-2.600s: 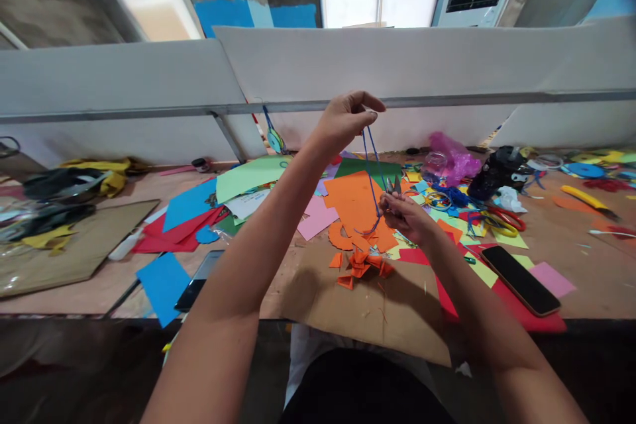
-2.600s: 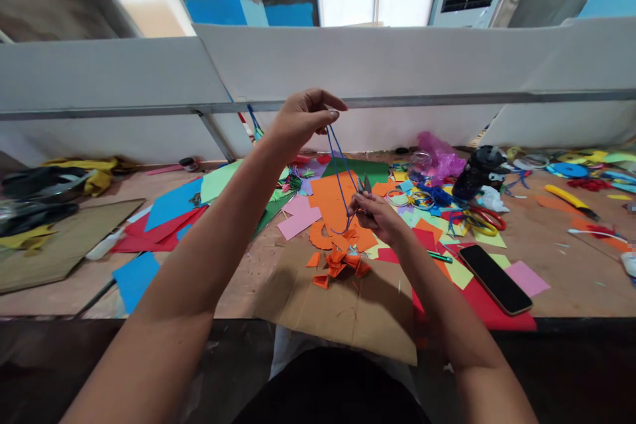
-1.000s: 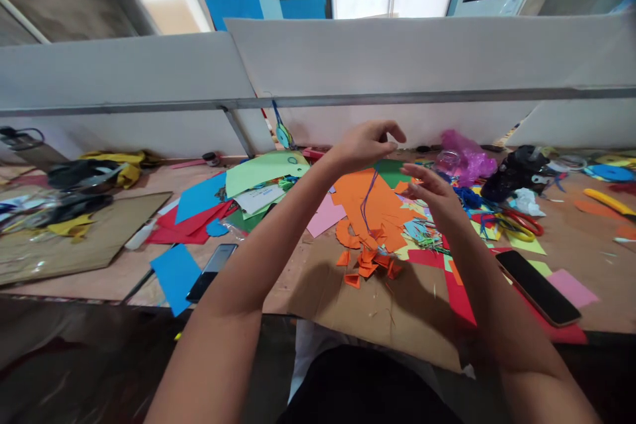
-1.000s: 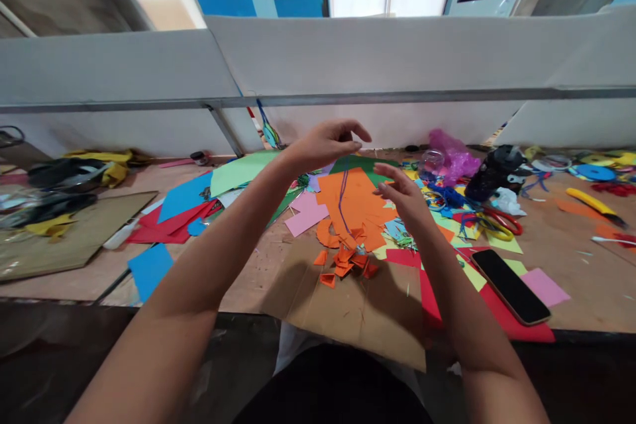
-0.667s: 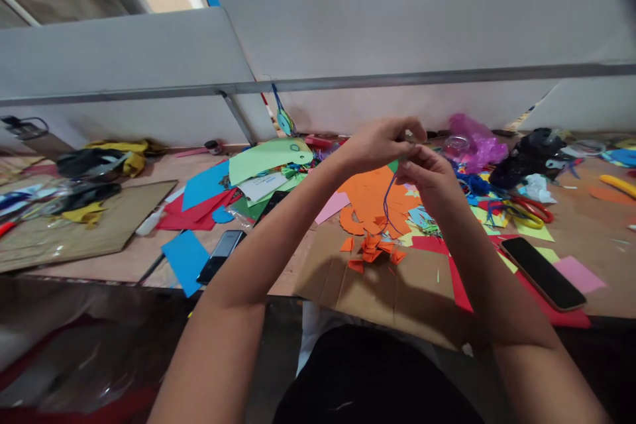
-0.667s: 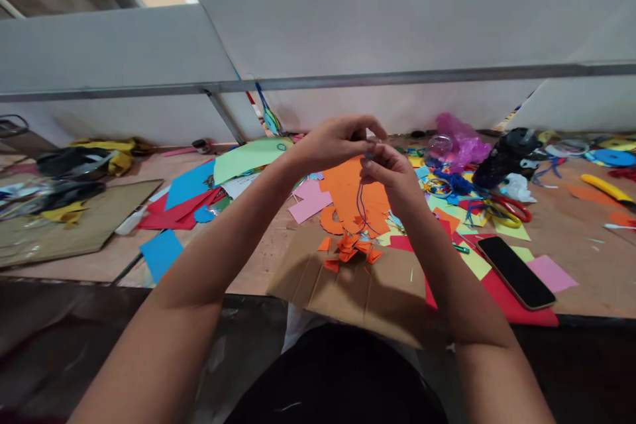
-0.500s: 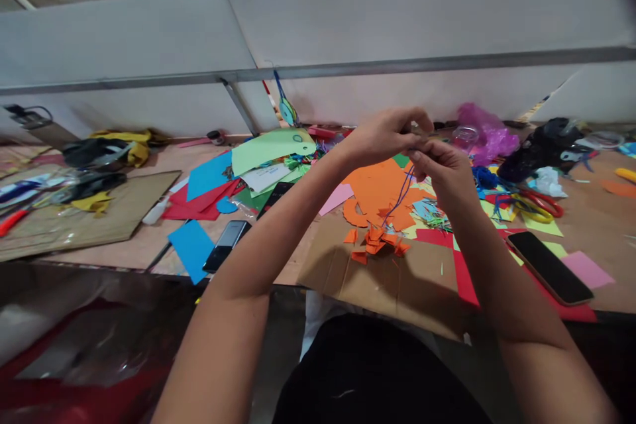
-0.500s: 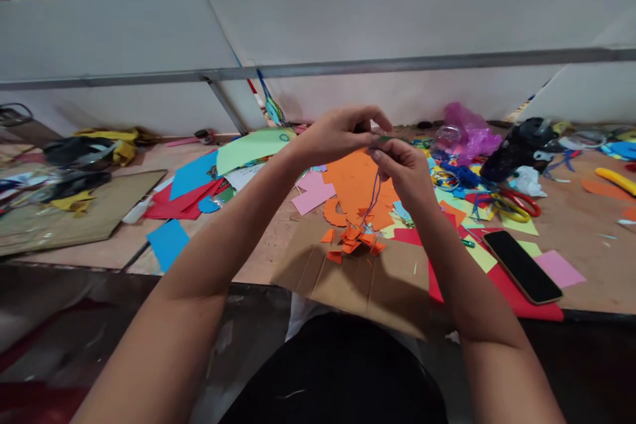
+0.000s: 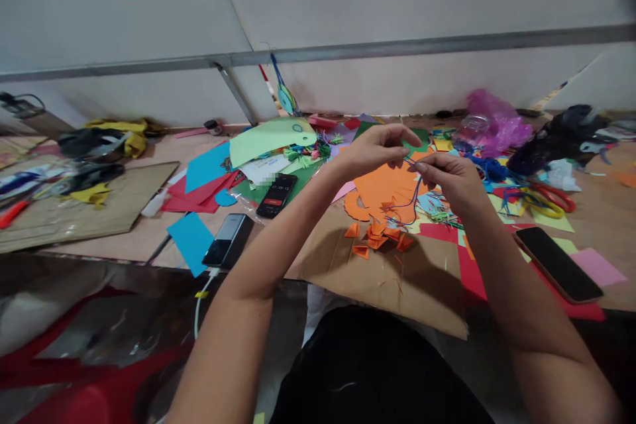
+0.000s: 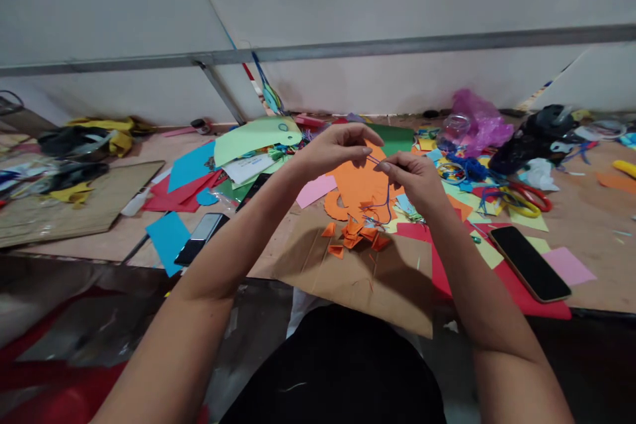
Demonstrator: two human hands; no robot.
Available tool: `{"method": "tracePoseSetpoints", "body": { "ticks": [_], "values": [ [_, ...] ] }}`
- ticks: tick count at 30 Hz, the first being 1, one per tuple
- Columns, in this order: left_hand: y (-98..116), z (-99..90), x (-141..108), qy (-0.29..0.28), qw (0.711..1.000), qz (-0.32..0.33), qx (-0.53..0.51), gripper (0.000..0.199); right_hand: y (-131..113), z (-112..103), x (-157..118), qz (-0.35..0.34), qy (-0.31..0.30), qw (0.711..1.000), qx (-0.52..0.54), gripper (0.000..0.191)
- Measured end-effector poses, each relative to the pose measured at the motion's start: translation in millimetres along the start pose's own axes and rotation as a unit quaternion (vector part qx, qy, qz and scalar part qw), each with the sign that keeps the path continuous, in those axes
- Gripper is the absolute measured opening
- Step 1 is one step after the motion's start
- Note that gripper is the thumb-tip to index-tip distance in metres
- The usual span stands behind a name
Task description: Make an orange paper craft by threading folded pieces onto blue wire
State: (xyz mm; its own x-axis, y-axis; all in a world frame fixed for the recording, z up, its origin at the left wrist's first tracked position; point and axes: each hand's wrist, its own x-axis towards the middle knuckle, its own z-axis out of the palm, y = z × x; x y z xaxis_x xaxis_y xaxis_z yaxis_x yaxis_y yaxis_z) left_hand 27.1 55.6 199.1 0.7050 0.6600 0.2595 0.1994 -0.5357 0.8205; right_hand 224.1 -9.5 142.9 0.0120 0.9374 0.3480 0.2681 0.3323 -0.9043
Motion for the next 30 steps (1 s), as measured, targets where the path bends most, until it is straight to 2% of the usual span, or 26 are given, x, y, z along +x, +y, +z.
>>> {"method": "tracePoseSetpoints", "body": {
  "ticks": [3,5,8,10,13,16,22,25,28,30],
  "values": [
    [-31.1,1.5,-10.4,0.021,1.0,-0.011,-0.015,0.037,16.1,-0.8,-1.8,-0.01,0.034,0.998,-0.044,0.02],
    [-57.1,1.6,-22.2,0.031,0.998,-0.044,0.012,0.04,26.6,-2.4,-3.8,-0.012,0.064,0.996,-0.058,0.02],
    [-95.3,3.2,-44.8,-0.013,0.983,-0.123,0.133,0.046,37.9,-7.2,-5.9,-0.008,0.112,0.993,-0.046,0.018],
    [-113.6,6.8,-59.8,-0.048,0.953,-0.17,0.245,0.052,40.5,-11.0,-5.5,-0.015,0.139,0.989,-0.037,0.017],
    [-125.6,16.5,-76.6,-0.058,0.906,-0.229,0.351,0.067,38.6,-14.5,-2.1,-0.03,0.159,0.986,-0.036,0.015],
    [-126.1,26.7,-84.2,-0.041,0.891,-0.257,0.371,0.079,35.5,-12.1,2.3,-0.027,0.149,0.988,-0.039,0.014],
    [-129.8,34.4,-84.5,0.011,0.913,-0.272,0.305,0.097,41.5,7.1,6.9,0.005,0.088,0.995,-0.042,0.018],
    [-137.5,36.6,-85.5,0.05,0.934,-0.262,0.237,0.104,51.0,18.5,7.3,0.023,0.052,0.998,-0.039,0.022],
    [-144.8,39.7,-87.1,0.112,0.959,-0.247,0.076,0.099,62.9,30.2,5.3,0.056,-0.001,0.998,-0.023,0.027],
    [-146.7,40.3,-86.8,0.155,0.959,-0.229,-0.059,0.091,70.2,37.7,2.0,0.083,-0.037,0.996,-0.008,0.031]
  ]
}}
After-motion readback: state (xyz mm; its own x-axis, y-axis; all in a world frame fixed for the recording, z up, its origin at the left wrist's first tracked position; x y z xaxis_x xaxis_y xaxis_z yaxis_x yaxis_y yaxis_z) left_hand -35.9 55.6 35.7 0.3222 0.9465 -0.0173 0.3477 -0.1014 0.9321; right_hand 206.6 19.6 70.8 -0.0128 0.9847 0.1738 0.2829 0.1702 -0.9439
